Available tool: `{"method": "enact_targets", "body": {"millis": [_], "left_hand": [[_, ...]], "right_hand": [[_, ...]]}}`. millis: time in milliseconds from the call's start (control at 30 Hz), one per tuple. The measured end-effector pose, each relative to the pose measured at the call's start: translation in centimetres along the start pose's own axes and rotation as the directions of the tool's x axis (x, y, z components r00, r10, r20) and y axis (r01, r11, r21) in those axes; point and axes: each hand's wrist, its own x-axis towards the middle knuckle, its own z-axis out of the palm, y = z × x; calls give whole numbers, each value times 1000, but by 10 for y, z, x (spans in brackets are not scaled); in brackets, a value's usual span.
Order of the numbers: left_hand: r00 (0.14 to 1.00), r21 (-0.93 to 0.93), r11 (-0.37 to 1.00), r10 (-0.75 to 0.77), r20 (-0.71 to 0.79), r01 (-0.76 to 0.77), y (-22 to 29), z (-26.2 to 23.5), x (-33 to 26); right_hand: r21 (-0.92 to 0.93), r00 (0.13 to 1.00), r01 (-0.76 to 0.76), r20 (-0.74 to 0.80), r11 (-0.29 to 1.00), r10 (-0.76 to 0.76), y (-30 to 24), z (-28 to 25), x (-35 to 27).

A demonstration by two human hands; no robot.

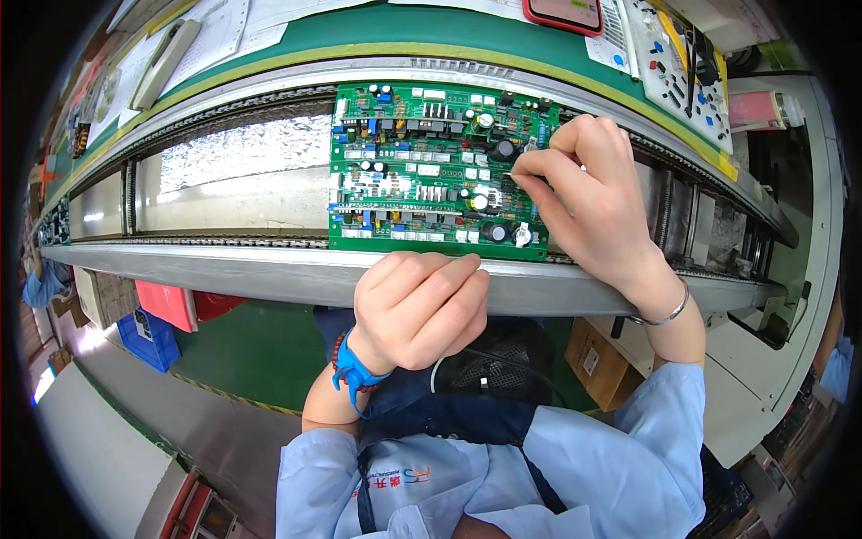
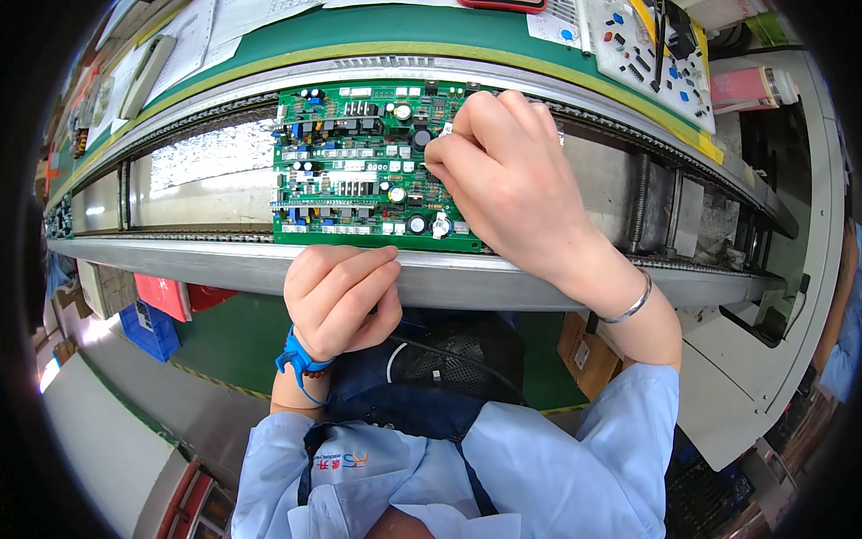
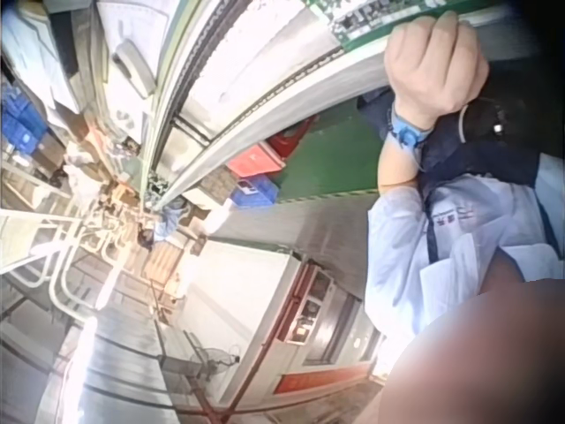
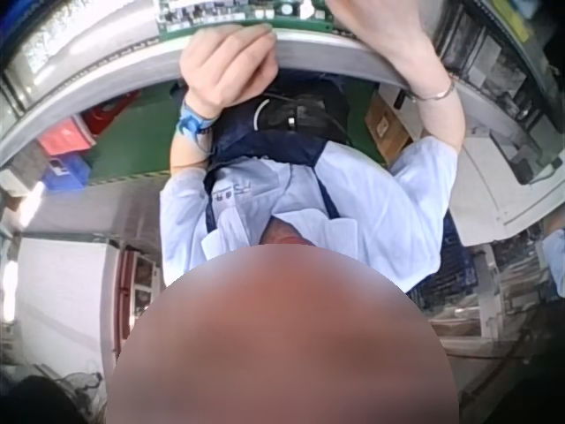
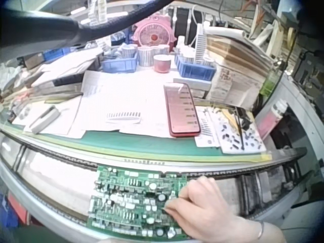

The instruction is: The person assembles a green circuit board on a workbench, using tweezers to place small components and a pen-like tool to adjust parts. They handle the board with both hands, occasionally using a tool to manipulate specific areas, and then place the board into a testing machine.

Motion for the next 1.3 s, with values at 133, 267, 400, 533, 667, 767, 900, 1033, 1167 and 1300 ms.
{"method": "enact_targets", "body": {"millis": [133,267,400,533,667,767,900,1033,1167,1300], "left_hand": [[1000,0,1000,5,4,-5,0,0,0],[1000,-9,1000,6,2,-6,0,0,0],[1000,-6,1000,8,8,-8,0,0,0],[1000,-4,1000,11,6,-11,-1,0,-1],[1000,-6,1000,9,0,-9,-1,0,-1],[1000,-7,1000,8,-4,-8,-1,1,0],[1000,-1,1000,6,-3,-6,0,1,0],[1000,-2,1000,5,1,-5,0,0,-1],[1000,1,1000,3,2,-3,0,0,-1],[1000,-4,1000,2,1,-2,0,0,-1]], "right_hand": [[-2,1000,1,5,1000,-1,1,2,0],[2,1000,8,15,1000,-8,2,3,0],[-17,999,29,16,999,-28,3,6,-1],[-97,998,68,17,993,-67,4,5,-1],[-82,998,67,1,994,-67,-2,2,-1],[-79,995,92,41,993,-89,-7,-2,-1],[-91,993,88,91,992,-80,-8,0,-1],[-73,989,73,135,995,-63,-7,0,-1],[-45,989,63,140,997,-56,-4,2,-1],[-2,994,46,99,999,-46,-3,-3,1]]}}
